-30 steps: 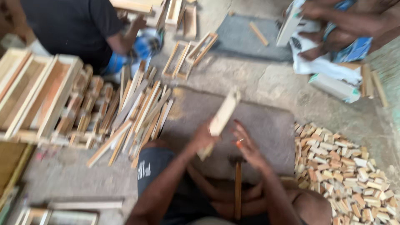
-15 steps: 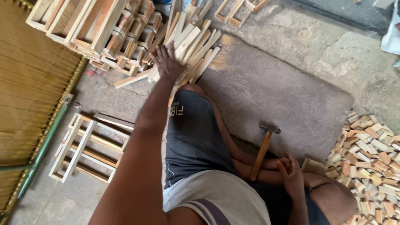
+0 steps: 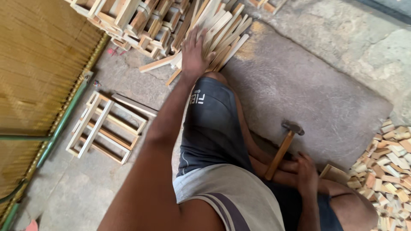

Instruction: The person sits on the floor and assembles small rectangular wooden frames by hand. They pick up wooden pieces, fit them together, and use a hammer to tap the joints into place. Completed frames are placed to the side.

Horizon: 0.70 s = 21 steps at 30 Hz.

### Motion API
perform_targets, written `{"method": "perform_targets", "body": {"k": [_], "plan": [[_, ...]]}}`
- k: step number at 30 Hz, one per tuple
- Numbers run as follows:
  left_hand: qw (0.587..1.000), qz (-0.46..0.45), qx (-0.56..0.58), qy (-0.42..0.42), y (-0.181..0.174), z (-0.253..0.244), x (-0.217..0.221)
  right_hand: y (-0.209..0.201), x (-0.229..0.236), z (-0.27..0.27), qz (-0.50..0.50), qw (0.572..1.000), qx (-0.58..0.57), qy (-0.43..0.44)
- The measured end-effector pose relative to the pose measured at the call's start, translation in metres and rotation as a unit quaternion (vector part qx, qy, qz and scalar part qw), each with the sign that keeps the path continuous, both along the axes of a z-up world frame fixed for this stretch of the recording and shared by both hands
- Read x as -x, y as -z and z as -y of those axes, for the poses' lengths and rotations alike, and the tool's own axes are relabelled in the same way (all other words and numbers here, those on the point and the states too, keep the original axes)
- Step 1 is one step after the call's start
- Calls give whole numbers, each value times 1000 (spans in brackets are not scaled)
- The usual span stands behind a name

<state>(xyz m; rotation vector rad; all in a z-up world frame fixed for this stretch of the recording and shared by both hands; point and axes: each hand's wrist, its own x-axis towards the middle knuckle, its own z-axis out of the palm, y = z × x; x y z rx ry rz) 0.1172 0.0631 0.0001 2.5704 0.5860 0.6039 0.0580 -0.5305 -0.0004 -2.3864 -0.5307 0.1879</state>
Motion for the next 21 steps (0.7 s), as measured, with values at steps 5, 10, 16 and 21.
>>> {"method": "perform_targets", "body": {"k": [5,10,16,21], "plan": [[973,108,130,-155,45,15,99,-16,7,2,-18,996,-47,77],[972,30,64,-223,87,-50,136,-34,-8,-41,-25,1000,9,0],[980,-127,-72,-138,114,-104,125,-41,-15,-60,32,995,70,-71],[941,-307,-11,-139,104,-99,121,-32,3,-47,14,998,50,-43]]}}
